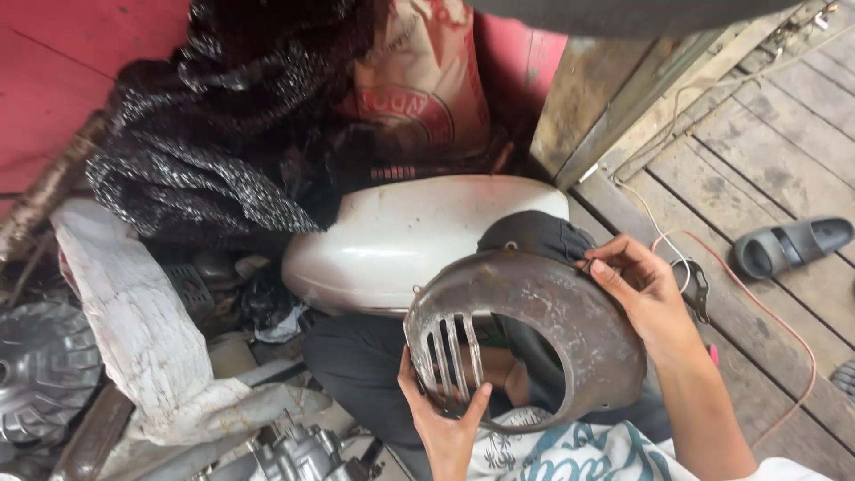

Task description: Cleaning rust and dirt from a motorcycle engine cover using a metal scraper and a toothbrush.

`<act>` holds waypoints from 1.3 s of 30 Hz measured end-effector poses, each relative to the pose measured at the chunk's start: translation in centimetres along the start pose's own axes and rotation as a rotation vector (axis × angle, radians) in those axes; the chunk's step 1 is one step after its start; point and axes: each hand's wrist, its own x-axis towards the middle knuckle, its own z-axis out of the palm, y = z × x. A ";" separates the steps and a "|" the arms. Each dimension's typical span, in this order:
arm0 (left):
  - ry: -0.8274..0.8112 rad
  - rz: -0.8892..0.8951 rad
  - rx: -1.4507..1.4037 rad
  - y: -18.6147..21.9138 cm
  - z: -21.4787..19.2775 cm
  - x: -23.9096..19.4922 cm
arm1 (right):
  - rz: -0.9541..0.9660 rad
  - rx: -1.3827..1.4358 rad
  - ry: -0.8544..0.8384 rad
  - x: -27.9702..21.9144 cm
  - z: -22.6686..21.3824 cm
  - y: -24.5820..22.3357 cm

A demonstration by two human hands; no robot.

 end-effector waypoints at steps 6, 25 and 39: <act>0.014 0.065 0.095 -0.7 -0.4 0.8 | -0.013 -0.005 0.007 0.7 0.2 0.5; 0.015 0.037 0.197 3.3 -1.7 0.8 | 0.005 0.033 0.051 0.3 1.2 0.4; -0.028 0.104 0.128 1.9 -1.1 1.3 | -0.091 -0.051 0.062 0.3 1.7 0.5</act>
